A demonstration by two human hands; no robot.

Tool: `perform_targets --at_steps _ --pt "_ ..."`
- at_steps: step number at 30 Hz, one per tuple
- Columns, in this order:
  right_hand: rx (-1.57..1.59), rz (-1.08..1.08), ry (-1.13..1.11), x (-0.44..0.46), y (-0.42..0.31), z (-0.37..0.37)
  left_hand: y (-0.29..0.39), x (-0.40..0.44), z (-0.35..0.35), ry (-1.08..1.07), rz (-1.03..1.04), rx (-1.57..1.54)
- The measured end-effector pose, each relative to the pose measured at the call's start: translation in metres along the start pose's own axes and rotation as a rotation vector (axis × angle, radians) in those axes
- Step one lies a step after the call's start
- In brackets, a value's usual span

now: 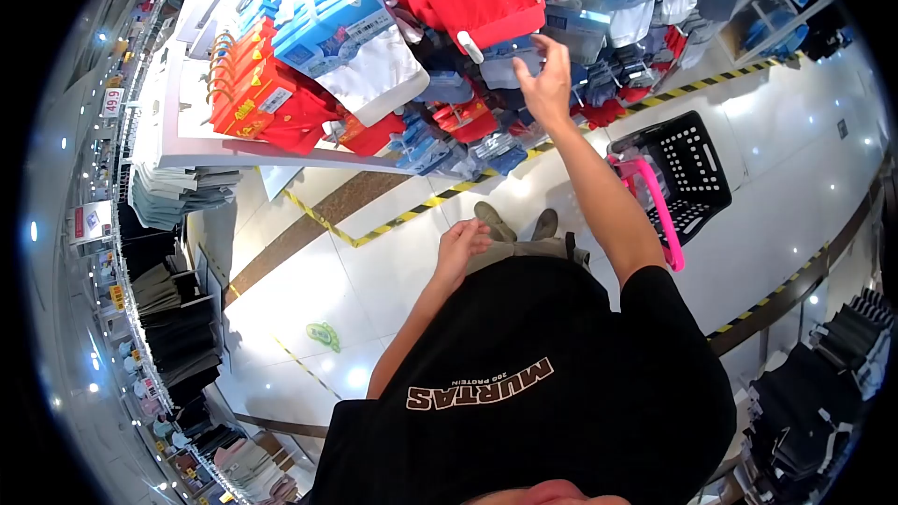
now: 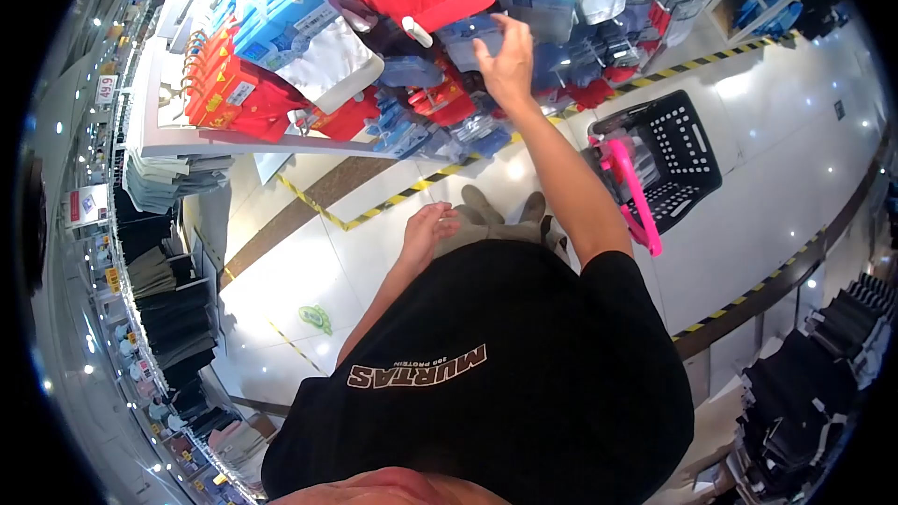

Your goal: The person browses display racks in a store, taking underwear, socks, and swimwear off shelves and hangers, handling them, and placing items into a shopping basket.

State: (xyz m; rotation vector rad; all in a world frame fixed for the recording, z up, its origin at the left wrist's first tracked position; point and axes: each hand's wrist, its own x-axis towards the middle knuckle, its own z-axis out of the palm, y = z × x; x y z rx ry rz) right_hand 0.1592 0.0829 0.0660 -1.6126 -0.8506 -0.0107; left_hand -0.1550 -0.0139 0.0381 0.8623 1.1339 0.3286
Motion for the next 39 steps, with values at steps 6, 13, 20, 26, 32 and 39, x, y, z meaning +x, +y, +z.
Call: perform_targets --at_steps 6,13,20,26,32,39 --pt "-0.019 0.086 -0.15 0.025 0.041 0.004 0.002 0.005 0.009 -0.049 0.008 0.056" --pt "0.234 0.266 -0.437 0.015 0.029 -0.022 -0.001 0.0 0.003 -0.039 0.045 0.042" --pt "0.601 0.527 -0.51 -0.015 0.003 -0.092 -0.001 0.009 0.004 -0.104 0.071 0.054" --pt "0.993 0.81 -0.416 -0.067 -0.015 -0.122 0.013 0.021 0.054 -0.121 0.506 0.282" --pt "0.981 0.943 -0.223 -0.106 -0.03 -0.12 0.039 0.02 0.067 -0.287 0.32 0.165" --pt "0.514 0.671 -0.695 -0.13 -0.044 -0.134 0.054 0.01 0.069 -0.16 0.296 -0.084"
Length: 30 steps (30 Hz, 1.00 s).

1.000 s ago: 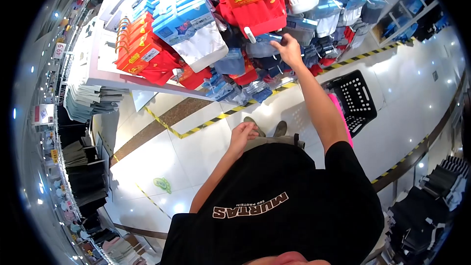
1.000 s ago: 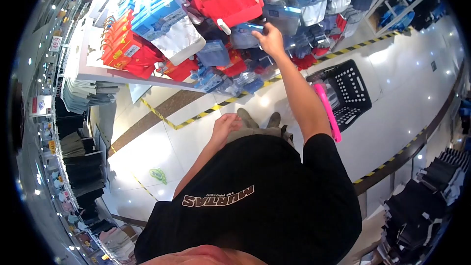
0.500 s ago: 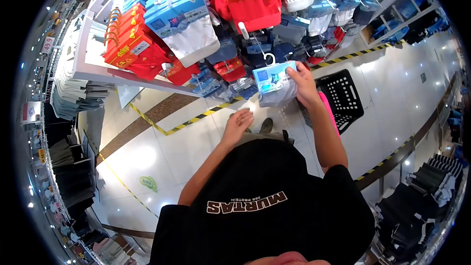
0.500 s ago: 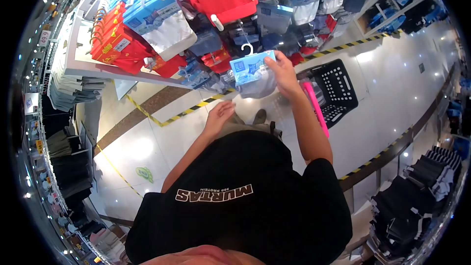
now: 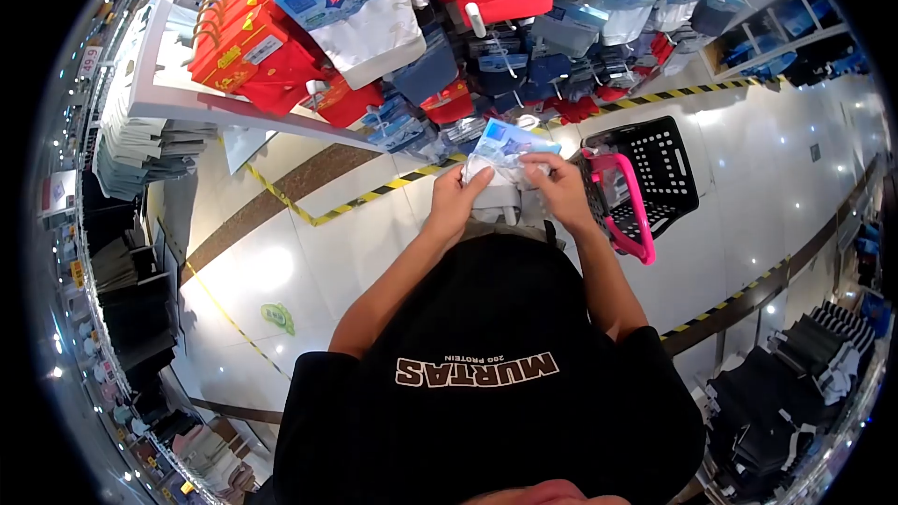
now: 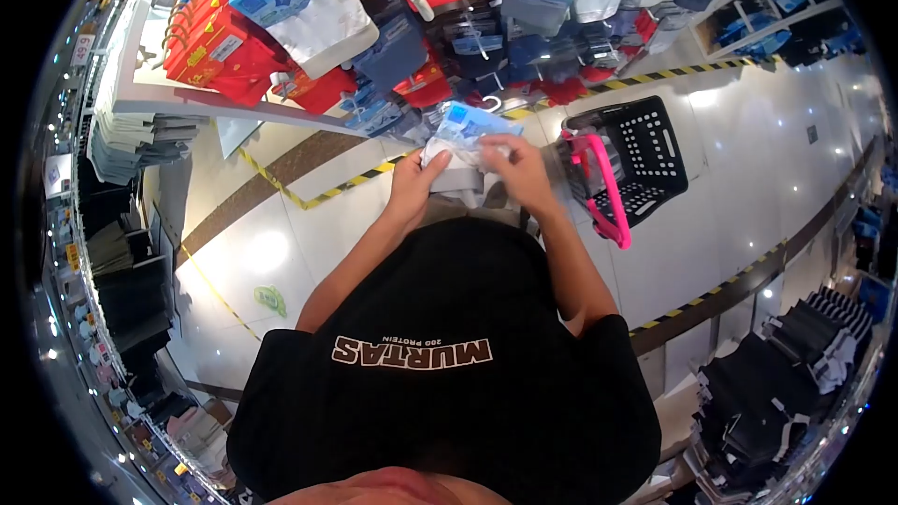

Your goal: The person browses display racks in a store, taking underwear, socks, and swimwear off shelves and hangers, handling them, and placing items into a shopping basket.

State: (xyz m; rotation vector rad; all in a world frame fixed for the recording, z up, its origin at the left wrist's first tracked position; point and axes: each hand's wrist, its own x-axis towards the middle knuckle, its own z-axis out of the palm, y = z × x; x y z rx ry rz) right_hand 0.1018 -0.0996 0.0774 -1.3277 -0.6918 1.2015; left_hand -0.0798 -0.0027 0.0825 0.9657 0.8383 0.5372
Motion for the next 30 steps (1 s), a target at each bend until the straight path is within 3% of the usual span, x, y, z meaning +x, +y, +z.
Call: perform_targets --at_steps 4,8,13,20,26,30 --pt "-0.399 -0.16 -0.065 -0.016 -0.016 0.028 0.004 -0.001 0.008 0.039 -0.034 -0.149" --pt "-0.231 -0.206 0.024 -0.001 0.017 0.033 0.008 -0.006 -0.003 -0.009 -0.129 -0.181" --pt "0.0 -0.025 0.055 0.006 0.029 0.029 0.006 -0.011 -0.005 0.013 -0.119 -0.055" --pt "0.365 0.134 0.19 0.008 0.016 0.036 -0.012 -0.011 -0.023 0.012 -0.079 -0.14" --pt "0.259 0.152 0.185 0.014 0.044 0.019 -0.005 -0.012 -0.02 0.042 -0.17 -0.204" --pt "-0.05 0.091 0.128 0.007 0.016 0.018 0.006 -0.013 -0.013 0.087 -0.276 -0.305"
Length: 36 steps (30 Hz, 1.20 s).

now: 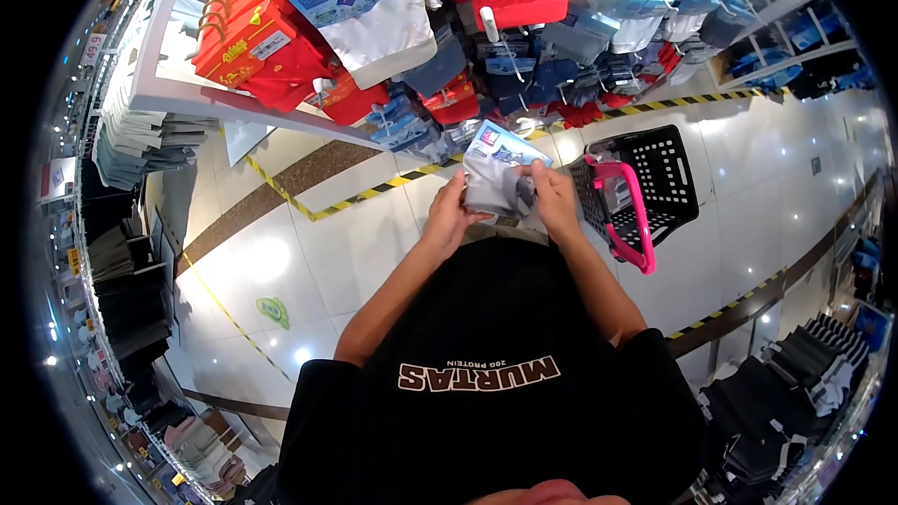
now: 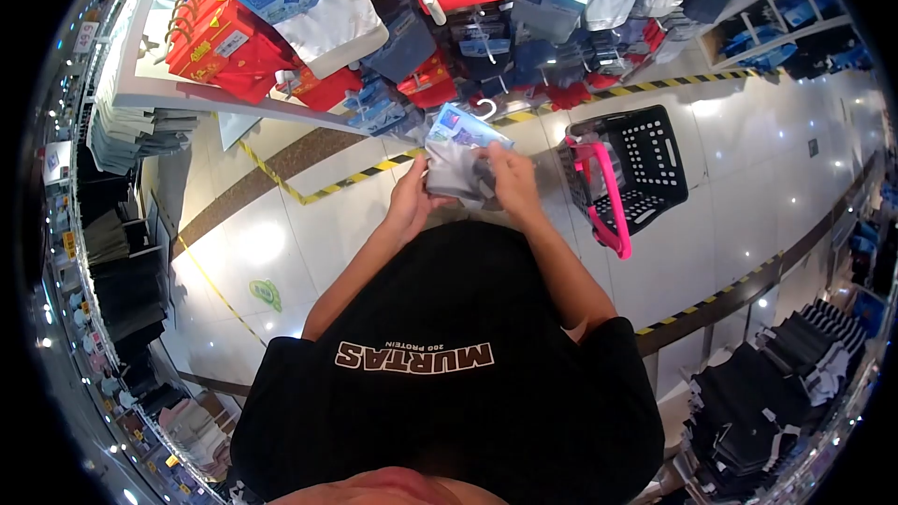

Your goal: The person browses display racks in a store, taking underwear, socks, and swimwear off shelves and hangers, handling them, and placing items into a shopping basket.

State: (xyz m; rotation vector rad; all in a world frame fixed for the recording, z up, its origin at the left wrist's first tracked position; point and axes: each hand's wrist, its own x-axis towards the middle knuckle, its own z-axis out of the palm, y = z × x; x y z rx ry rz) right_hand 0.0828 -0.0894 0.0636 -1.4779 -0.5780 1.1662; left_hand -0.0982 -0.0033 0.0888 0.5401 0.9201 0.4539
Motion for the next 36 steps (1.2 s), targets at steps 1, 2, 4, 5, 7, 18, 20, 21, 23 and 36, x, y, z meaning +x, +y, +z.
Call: perform_targets --at_steps 1,2,4,5,7,18,20,21,23,36 --pt "-0.014 -0.1 -0.009 0.0 -0.002 0.003 0.001 -0.001 0.002 0.006 -0.023 -0.031" --pt "-0.028 -0.201 -0.019 0.0 -0.003 0.005 -0.002 0.001 0.001 -0.006 0.017 -0.011" --pt "-0.051 -0.225 -0.055 -0.001 -0.012 0.004 -0.015 0.011 -0.008 -0.03 0.103 0.027" --pt "-0.063 -0.238 -0.075 0.0 -0.015 0.004 -0.019 0.014 -0.014 -0.061 0.117 0.162" --pt "-0.07 -0.269 -0.057 0.007 -0.017 -0.001 -0.023 0.016 -0.024 -0.121 0.15 0.43" --pt "0.013 -0.469 -0.027 0.133 -0.05 -0.046 -0.025 0.01 -0.037 0.032 0.1 0.394" --pt "-0.04 -0.468 -0.025 0.157 -0.054 -0.052 -0.027 0.007 -0.042 0.031 0.096 0.394" --pt "-0.066 -0.468 -0.024 0.162 -0.058 -0.052 -0.027 0.004 -0.043 0.027 0.1 0.394" --pt "-0.015 -0.448 -0.005 0.169 -0.064 -0.05 -0.028 0.001 -0.046 0.03 0.097 0.385" --pt "0.106 -0.381 -0.032 0.181 -0.066 -0.045 -0.032 -0.002 -0.059 0.053 0.077 0.366"
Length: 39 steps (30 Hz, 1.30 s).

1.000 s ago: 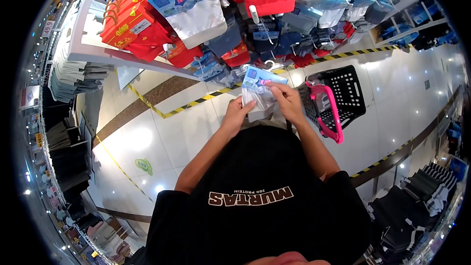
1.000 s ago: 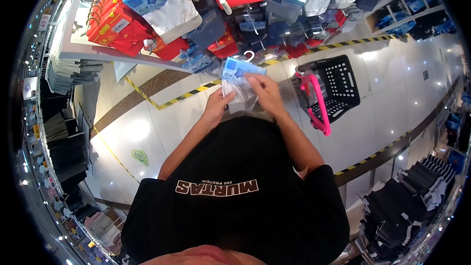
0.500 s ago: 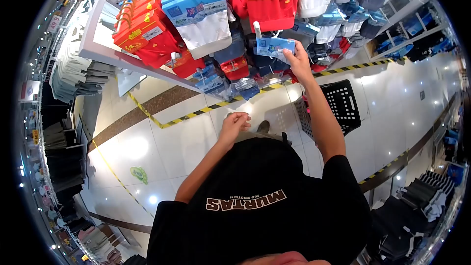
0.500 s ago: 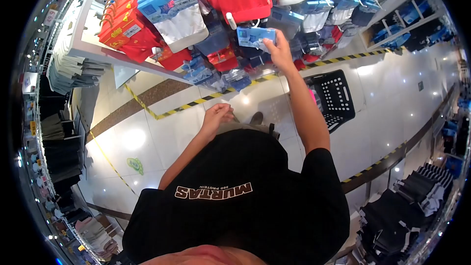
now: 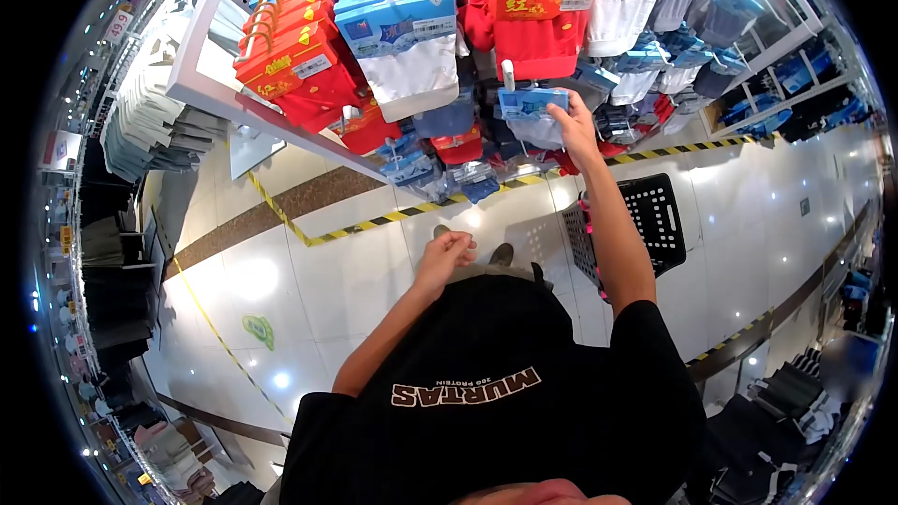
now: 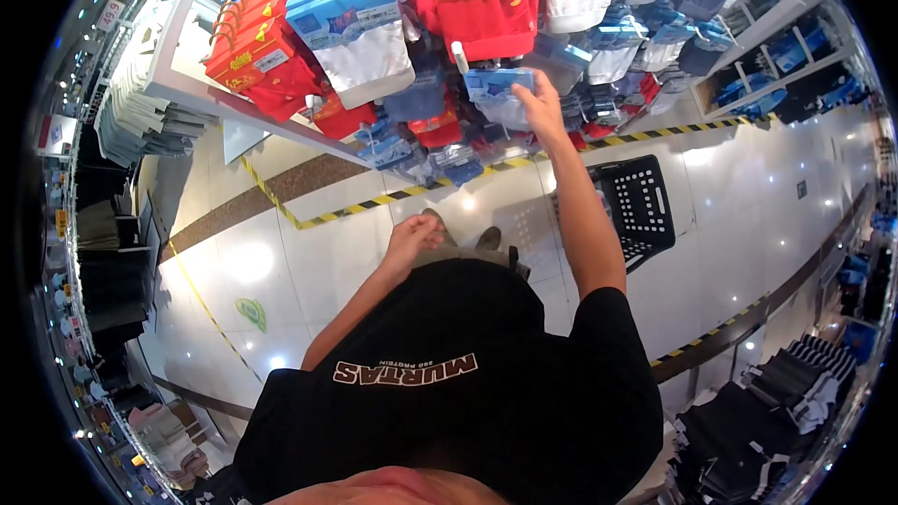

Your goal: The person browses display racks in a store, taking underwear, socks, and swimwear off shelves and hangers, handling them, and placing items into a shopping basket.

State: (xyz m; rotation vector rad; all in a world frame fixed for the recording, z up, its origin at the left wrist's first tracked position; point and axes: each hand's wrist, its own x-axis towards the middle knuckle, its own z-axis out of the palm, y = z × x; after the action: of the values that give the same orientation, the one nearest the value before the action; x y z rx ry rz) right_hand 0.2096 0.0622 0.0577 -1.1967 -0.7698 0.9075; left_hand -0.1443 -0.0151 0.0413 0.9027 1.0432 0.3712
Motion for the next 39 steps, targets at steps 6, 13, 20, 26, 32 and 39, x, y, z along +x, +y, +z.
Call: perform_targets --at_steps 6,13,20,26,32,39 --pt "-0.016 0.067 0.175 0.047 0.027 0.003 -0.004 0.005 0.004 -0.047 -0.012 0.017" --pt "-0.394 0.35 0.208 0.066 0.028 0.008 -0.011 0.007 0.003 -0.041 -0.022 0.002" --pt "-0.272 -0.251 0.463 0.024 0.013 0.014 -0.015 0.007 0.0 -0.007 -0.006 -0.009" --pt "-0.111 -0.484 0.406 0.009 -0.121 0.034 -0.006 0.004 0.007 -0.042 -0.013 -0.008" --pt "-0.232 -0.649 0.224 0.03 -0.195 0.068 0.008 0.004 0.017 -0.069 0.001 0.015" --pt "-0.151 -0.493 0.104 0.022 -0.203 0.076 0.0 0.004 0.011 -0.015 0.04 -0.034"
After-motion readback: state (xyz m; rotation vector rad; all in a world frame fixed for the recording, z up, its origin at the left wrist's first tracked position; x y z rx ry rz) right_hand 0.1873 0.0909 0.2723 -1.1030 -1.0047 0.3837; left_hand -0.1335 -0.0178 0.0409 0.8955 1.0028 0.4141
